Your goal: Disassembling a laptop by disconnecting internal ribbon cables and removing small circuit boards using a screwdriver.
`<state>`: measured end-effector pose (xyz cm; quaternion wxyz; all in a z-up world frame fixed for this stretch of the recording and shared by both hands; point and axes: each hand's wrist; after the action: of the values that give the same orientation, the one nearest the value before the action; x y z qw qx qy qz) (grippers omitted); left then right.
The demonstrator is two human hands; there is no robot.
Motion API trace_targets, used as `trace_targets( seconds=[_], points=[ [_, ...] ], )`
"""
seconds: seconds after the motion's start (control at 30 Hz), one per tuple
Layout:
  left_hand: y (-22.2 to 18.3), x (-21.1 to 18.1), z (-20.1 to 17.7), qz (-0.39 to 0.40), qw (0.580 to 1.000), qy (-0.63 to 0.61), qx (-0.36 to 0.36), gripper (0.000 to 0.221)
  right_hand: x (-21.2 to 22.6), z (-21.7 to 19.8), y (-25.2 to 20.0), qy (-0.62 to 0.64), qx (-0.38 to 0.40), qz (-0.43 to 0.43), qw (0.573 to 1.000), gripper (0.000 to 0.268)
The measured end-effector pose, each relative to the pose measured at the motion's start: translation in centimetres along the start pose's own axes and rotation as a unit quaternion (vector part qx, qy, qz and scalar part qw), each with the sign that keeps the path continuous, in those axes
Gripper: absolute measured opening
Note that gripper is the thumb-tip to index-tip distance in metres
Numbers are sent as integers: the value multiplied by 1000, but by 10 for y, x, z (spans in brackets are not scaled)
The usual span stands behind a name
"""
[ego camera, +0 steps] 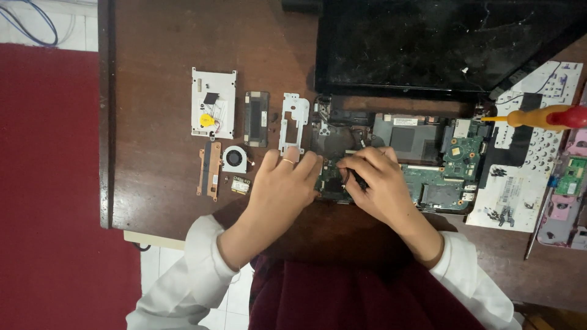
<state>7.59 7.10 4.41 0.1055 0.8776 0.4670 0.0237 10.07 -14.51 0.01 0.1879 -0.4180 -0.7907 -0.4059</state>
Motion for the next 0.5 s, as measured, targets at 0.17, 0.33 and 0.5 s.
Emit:
trace_targets(
  seconds=[0.17, 0.33, 0.5],
  points=[
    [-5, -6, 23, 26, 999, 26, -12, 51, -1, 0, -2, 0, 7, 0, 1000, 13],
    [-5, -10, 20, 48, 998, 43, -25, 40, 0, 3, -2, -9, 10, 2, 1000, 17],
    [0, -17, 2, 48, 998, 45, 16, 19, 2, 2, -2, -71, 8, -62, 995, 20]
  ],
)
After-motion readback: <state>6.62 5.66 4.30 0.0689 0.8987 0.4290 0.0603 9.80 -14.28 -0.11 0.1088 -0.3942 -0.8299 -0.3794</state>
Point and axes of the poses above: each hand's wrist, its own y-axis towards the middle knuckle, its own z-axis out of the palm, x = y × z, and after that the axes turned 7 degrees about -x, right-handed
